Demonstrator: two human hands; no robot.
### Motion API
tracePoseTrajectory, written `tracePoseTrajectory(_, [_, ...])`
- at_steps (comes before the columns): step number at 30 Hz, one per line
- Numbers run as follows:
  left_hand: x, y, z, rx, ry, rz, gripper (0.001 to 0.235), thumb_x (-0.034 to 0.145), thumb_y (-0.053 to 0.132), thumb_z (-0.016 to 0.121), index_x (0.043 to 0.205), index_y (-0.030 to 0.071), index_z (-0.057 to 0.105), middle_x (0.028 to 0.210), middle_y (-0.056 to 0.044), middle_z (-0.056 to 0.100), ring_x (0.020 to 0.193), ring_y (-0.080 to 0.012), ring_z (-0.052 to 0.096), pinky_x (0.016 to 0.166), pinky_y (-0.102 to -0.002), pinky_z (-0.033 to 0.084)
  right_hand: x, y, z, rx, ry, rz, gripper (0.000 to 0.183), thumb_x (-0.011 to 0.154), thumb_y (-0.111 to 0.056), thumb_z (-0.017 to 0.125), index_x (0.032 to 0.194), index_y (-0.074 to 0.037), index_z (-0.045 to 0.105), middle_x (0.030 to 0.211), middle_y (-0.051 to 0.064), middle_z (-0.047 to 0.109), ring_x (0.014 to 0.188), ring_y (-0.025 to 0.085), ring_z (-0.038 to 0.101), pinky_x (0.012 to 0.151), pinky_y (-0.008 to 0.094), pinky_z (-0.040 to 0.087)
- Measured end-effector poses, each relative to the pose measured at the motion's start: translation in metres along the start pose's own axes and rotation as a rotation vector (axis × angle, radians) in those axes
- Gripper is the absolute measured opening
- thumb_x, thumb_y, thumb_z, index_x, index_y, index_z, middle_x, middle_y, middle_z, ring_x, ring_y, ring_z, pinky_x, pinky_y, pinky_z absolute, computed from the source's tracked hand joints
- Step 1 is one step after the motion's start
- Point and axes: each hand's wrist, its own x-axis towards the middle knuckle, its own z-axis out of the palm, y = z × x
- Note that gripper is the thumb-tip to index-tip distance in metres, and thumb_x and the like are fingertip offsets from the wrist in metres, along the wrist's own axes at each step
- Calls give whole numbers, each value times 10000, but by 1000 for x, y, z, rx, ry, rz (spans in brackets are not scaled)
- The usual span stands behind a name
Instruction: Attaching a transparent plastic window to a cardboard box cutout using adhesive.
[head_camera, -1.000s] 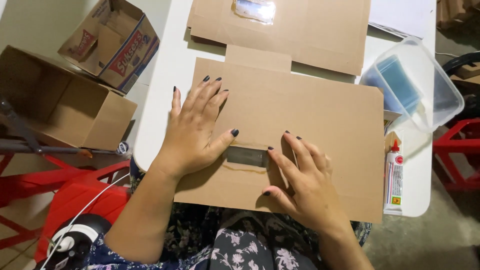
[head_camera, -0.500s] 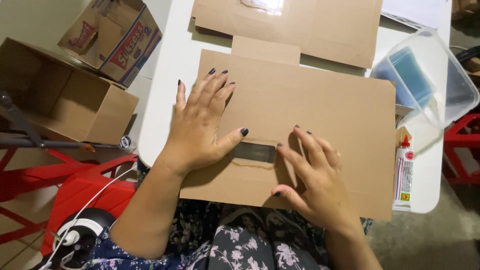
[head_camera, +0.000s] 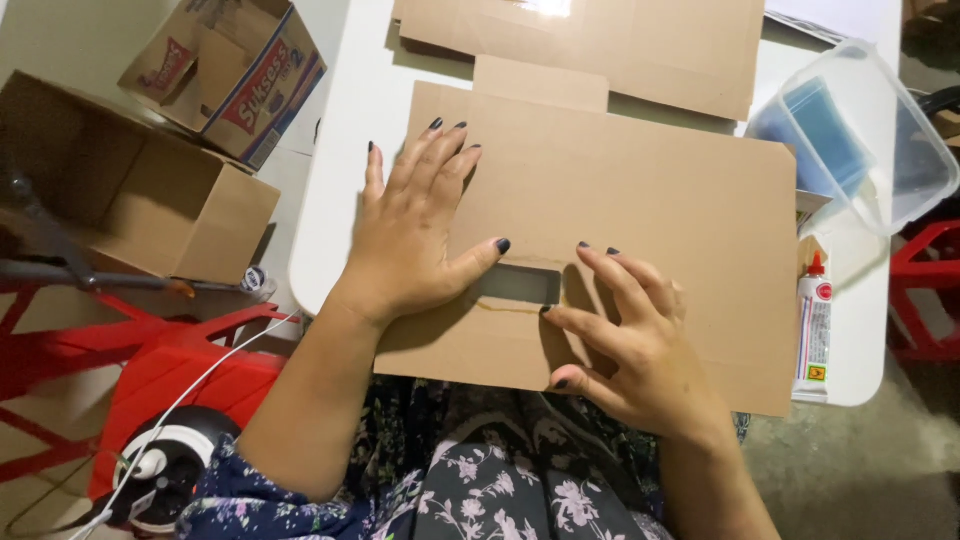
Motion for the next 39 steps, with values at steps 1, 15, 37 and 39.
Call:
tracePoseTrajectory(1, [-1, 0, 0, 3, 1, -5, 812, 905, 602, 518, 1539, 123, 353, 1649, -88, 288, 1534, -288, 214, 1184, -688, 51, -1, 0, 2, 3, 0, -4, 506, 920, -610, 556, 1197, -217, 713, 1538, 201, 445, 1347, 414, 412, 1103, 551, 353])
tracePoseTrajectory(15, [-37, 27, -4, 52, -65, -70, 1030, 799, 645, 634, 1590, 145, 201, 1683, -155, 133, 1553, -348, 81, 1192, -662, -47, -4, 2, 2, 4, -4, 11, 506, 891, -605, 602, 1223, -241, 717, 1559, 171, 436, 1351, 401, 406, 1079, 565, 371])
tracePoseTrajectory(37, [-54, -6, 9, -498, 58, -270, 828, 955, 252, 531, 1609, 40, 69, 1710, -162, 24, 1587, -301, 8, 1273, -457, 4, -99, 59, -36, -247, 192, 738, 601, 1000, -418, 561, 1372, 39, 678, 1393, 352, 583, 1401, 404, 451, 1125, 550, 224])
tracePoseTrajectory(39, [-55, -2, 5, -522, 43, -287, 827, 963, 242, 514, 1609, 50, 33, 1712, -157, -2, 1588, -292, -17, 1269, -457, -12, -100, 59, -33, -253, 222, 748, 613, 979, -408, 611, 1395, 40, 660, 1485, 312, 531, 1354, 477, 383, 1098, 564, 252])
